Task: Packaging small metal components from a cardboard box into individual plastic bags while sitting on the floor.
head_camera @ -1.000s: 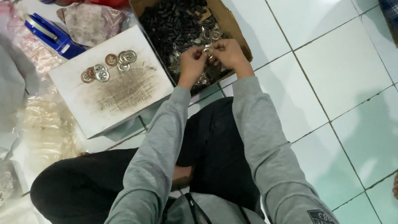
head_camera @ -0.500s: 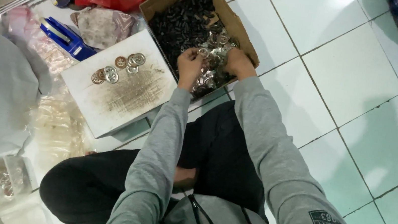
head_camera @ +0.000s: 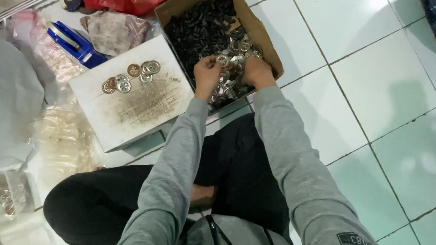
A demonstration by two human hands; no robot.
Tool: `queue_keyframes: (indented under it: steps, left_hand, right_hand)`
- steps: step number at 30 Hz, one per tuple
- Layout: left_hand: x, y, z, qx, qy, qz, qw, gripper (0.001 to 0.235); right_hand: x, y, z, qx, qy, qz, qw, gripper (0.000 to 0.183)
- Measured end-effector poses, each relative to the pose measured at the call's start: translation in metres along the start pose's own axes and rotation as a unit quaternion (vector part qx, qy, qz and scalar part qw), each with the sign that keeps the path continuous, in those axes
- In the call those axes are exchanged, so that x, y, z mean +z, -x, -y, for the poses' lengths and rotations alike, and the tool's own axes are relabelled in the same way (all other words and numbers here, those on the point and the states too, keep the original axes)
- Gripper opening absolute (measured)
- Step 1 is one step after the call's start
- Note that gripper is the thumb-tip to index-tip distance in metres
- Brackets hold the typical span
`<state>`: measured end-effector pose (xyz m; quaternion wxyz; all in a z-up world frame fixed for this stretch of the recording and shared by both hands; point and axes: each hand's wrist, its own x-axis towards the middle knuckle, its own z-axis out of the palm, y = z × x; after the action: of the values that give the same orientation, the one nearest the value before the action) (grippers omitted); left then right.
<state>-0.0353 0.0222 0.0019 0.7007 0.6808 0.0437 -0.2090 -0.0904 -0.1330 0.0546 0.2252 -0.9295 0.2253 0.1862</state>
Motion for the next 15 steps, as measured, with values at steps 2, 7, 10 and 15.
queue_keyframes:
  steps: [2,7,10,15]
  left_hand:
    - [0.001,0.001,0.000,0.000,-0.013,-0.005,1.000,0.025]
    - [-0.005,-0.009,0.006,0.008,-0.048,-0.015,0.999,0.024]
    - [-0.002,-0.004,0.001,-0.008,-0.044,-0.018,0.999,0.025]
    - [0.001,-0.012,0.011,-0.017,-0.053,-0.017,0.998,0.025]
  right_hand:
    - [0.007,-0.007,-0.006,0.001,0.001,0.006,1.000,0.026]
    - [-0.005,-0.005,-0.014,-0.020,-0.100,0.018,0.995,0.031]
    - [-0.015,0.010,-0.017,-0.009,-0.222,0.000,0.975,0.025]
    - [0.000,-0.008,-0.035,0.011,-0.469,-0.014,0.883,0.024]
